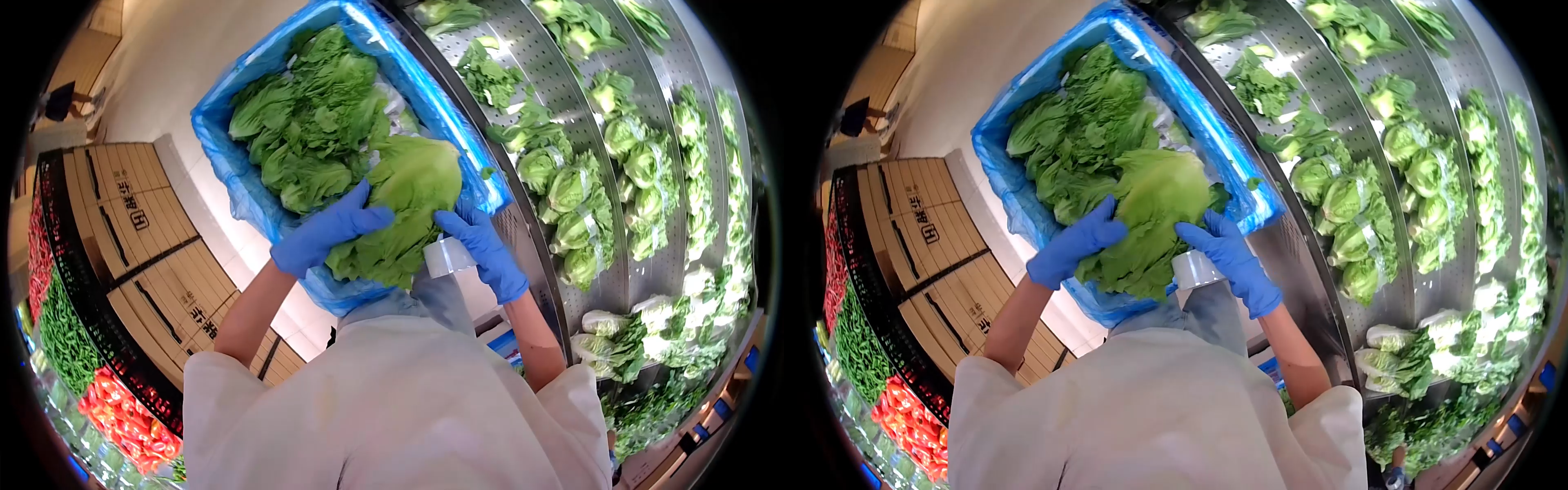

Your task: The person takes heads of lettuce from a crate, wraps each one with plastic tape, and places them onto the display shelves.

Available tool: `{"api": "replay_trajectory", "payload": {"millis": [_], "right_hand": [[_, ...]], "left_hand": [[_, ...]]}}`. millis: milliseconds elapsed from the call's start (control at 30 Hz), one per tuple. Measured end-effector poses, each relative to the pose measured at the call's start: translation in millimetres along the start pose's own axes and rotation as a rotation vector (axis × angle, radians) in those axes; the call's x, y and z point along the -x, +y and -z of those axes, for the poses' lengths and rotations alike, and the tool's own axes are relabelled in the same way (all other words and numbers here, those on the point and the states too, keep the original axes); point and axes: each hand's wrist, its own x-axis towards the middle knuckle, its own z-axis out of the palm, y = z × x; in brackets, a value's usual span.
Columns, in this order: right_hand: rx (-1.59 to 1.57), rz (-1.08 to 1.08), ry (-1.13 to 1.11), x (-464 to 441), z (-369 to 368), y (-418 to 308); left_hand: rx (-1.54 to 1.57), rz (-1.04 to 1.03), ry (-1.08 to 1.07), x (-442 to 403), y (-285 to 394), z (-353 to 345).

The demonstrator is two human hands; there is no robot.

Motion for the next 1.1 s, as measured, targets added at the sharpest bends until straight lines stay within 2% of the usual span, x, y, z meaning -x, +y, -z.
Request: {"api": "replay_trajectory", "payload": {"millis": [133,167,233,267,367,467,500,533,567,633,667,733,800,867,900,967,1000,1033,1067,1100], "right_hand": [[-0.012,-0.031,0.155,24,32,9],[-0.093,-0.010,0.210,34,44,8],[-0.279,0.047,0.352,58,52,0],[-0.289,0.060,0.375,62,63,8],[-0.606,0.255,0.566,64,87,28],[-0.684,0.298,0.632,70,82,21],[-0.738,0.266,0.606,72,77,19],[-0.821,0.320,0.541,74,73,23],[-0.511,0.444,0.585,77,68,27],[-0.600,0.599,0.366,78,69,32],[-0.603,0.605,0.367,84,68,32],[-0.567,0.563,0.381,102,51,11],[-0.587,0.594,0.325,104,58,14],[-0.447,0.688,0.348,109,65,22],[-0.431,0.696,0.309,115,69,22],[-0.460,0.670,0.263,124,83,22],[-0.486,0.646,0.220,126,85,20],[-0.588,0.737,0.218,128,79,10],[-0.586,0.736,0.211,127,85,4],[-0.231,0.869,0.313,124,98,-4]], "left_hand": [[0.119,0.082,0.035,-17,-3,-32],[0.105,0.090,0.014,-20,-7,-34],[0.381,0.101,0.041,-17,-22,-31],[0.369,0.111,0.018,-18,-37,-22],[0.503,0.187,-0.109,-26,-81,-7],[0.127,0.140,-0.231,-28,-75,-41],[0.032,0.149,-0.257,-21,-48,-79],[-0.063,0.158,-0.282,-17,-31,-107],[-0.075,0.159,-0.284,-17,-28,-120],[-0.196,0.134,-0.283,-19,-26,-138],[-0.203,0.134,-0.285,-22,-27,-142],[-0.455,0.050,-0.386,-28,-31,-147],[-0.374,-0.003,-0.419,-30,-41,-150],[-0.289,-0.055,-0.452,-36,-52,-153],[-0.290,-0.154,-0.550,-42,-52,-159],[-0.427,-0.372,-0.676,-39,-38,-163],[-0.429,-0.376,-0.670,-36,-33,-163],[-0.492,-0.388,-0.674,-34,-30,-163],[-0.555,-0.400,-0.677,-32,-27,-163],[-0.556,-0.403,-0.671,-30,-23,-165]]}}
